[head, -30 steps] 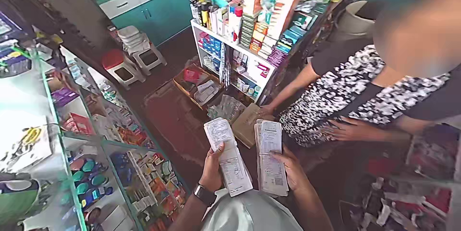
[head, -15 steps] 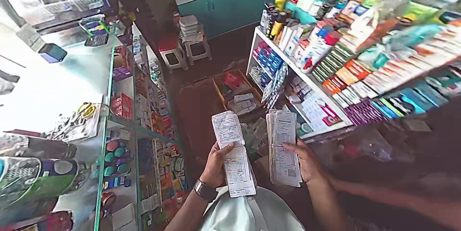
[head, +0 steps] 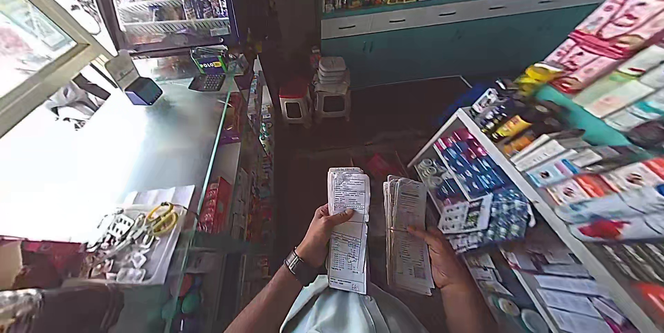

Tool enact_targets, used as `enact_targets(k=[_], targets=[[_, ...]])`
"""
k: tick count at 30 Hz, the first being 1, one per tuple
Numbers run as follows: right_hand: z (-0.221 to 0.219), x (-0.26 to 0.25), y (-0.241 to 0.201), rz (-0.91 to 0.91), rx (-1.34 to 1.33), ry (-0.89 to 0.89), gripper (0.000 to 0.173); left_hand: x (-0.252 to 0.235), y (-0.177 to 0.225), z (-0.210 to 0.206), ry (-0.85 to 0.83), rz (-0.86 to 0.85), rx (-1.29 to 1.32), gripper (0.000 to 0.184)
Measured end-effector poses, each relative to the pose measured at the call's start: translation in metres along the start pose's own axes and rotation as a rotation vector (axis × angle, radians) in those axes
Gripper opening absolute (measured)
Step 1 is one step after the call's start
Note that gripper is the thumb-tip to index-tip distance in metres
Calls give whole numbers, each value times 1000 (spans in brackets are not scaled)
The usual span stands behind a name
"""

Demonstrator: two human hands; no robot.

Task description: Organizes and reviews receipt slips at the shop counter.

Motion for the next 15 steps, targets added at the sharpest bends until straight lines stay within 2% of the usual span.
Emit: enact_targets(k=[2, 6, 10, 15], targets=[[-27, -27, -6, -16, -10, 13, 43, -28, 25, 12, -20, 4, -18, 21], [-72, -86, -12, -80, -25, -42, 54, -82, 65, 31, -7, -19, 4, 28], [-119, -150, -38, -120, -11, -42, 40, -145, 101, 51, 38, -34, -1, 26], [-168, -238, -80, -92, -10, -70, 42, -239, 142, 65, 3, -67, -7, 25]])
Point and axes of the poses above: each hand's wrist, its own x-axis away from the middle knuckle, its own z-axis out of the back of the hand, y = z × x, the point moved 6 cm from there along -x, towards the middle knuckle, and after that the axes turned 4 degrees about -z, right-handed, at the moved point
